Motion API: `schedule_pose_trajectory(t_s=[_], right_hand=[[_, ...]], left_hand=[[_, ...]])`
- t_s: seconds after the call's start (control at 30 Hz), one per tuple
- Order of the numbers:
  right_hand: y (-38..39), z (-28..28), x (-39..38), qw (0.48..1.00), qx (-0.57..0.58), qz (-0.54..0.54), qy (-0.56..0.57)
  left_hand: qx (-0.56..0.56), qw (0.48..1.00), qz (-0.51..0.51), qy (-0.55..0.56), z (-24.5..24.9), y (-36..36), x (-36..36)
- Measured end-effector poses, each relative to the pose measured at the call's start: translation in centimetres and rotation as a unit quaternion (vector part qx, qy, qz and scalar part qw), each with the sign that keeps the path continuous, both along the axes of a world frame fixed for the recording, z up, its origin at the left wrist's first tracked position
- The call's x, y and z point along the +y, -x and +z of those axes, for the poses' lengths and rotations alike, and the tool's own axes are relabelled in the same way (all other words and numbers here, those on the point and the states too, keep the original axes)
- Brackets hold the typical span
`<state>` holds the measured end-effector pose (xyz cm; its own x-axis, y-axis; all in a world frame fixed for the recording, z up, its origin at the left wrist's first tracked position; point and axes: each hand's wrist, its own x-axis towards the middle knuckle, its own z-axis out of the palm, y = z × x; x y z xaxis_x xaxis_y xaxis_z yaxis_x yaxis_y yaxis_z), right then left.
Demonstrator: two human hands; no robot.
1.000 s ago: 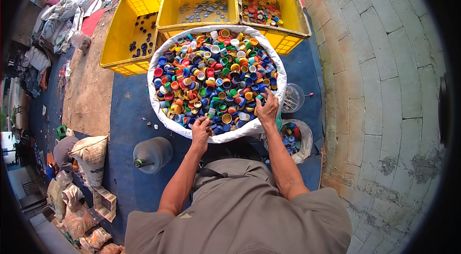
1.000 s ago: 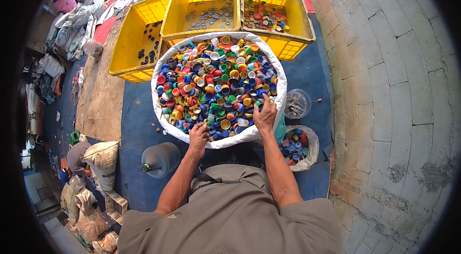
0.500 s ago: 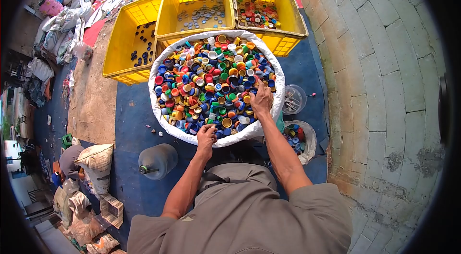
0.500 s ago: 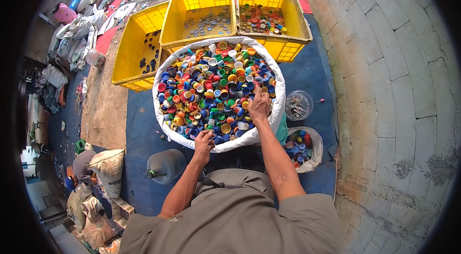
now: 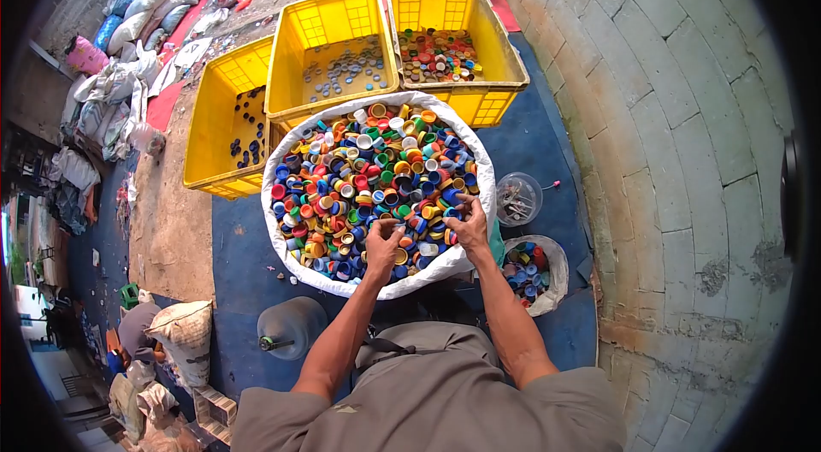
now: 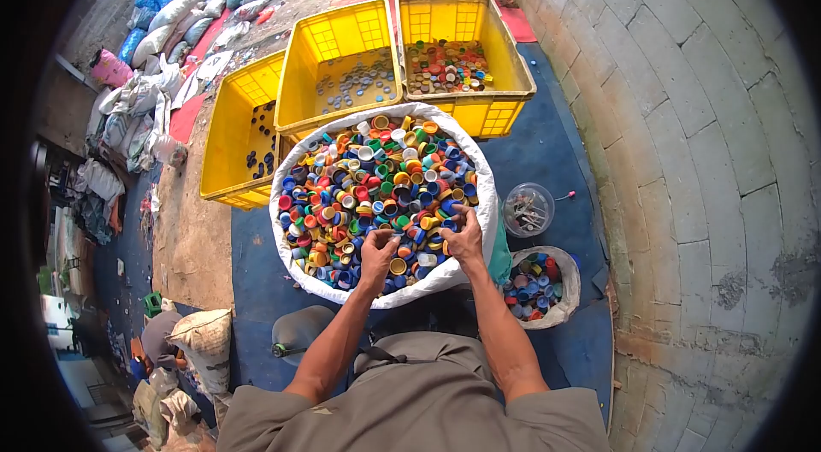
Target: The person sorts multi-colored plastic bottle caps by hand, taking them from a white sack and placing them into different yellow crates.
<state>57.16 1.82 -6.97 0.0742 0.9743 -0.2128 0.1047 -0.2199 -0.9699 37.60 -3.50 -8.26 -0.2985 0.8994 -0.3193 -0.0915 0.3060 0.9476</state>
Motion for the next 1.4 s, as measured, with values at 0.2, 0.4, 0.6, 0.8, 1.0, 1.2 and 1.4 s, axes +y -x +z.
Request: schedule_pose_trajectory(t_s=[0.2, 0.4, 0.6, 0.8, 1.0, 1.2, 1.4], right_hand=[[-3.1, 0.8, -4.5, 0.91, 0.371, -0.133, 0.126], [-8.7, -1.1, -6.5, 0.736, 0.586, -0.29, 0.175], [-7.6, 1.3, -6.9, 0.786, 0.543, -0.233, 0.182], [-6.9, 1.1, -5.6, 0.799, 0.548, -0.184, 0.166], [-5.8, 1.4, -2.5, 0.927, 0.31, -0.127, 0.169], [-3.9, -0.9, 0.9, 0.919, -0.364, 0.068, -0.138], [-2.6, -0.9, 2.9, 0.848, -0.474, 0.138, -0.193]], left_hand=[[0.299, 0.944, -0.088, -0.105, 0.0, -2.0, 5.9], [0.454, 0.866, -0.148, -0.15, -1.0, -3.4, 9.2], [0.514, 0.824, -0.187, -0.147, -1.0, -4.3, 10.3], [0.434, 0.866, -0.185, -0.165, -1.3, -3.9, 10.7], [-0.379, 0.924, -0.05, 0.023, 0.8, -1.8, 7.7], [-0.485, 0.872, 0.038, 0.056, 2.7, -0.5, 2.9], [-0.522, 0.836, 0.112, 0.127, 1.2, 0.1, 0.4]])
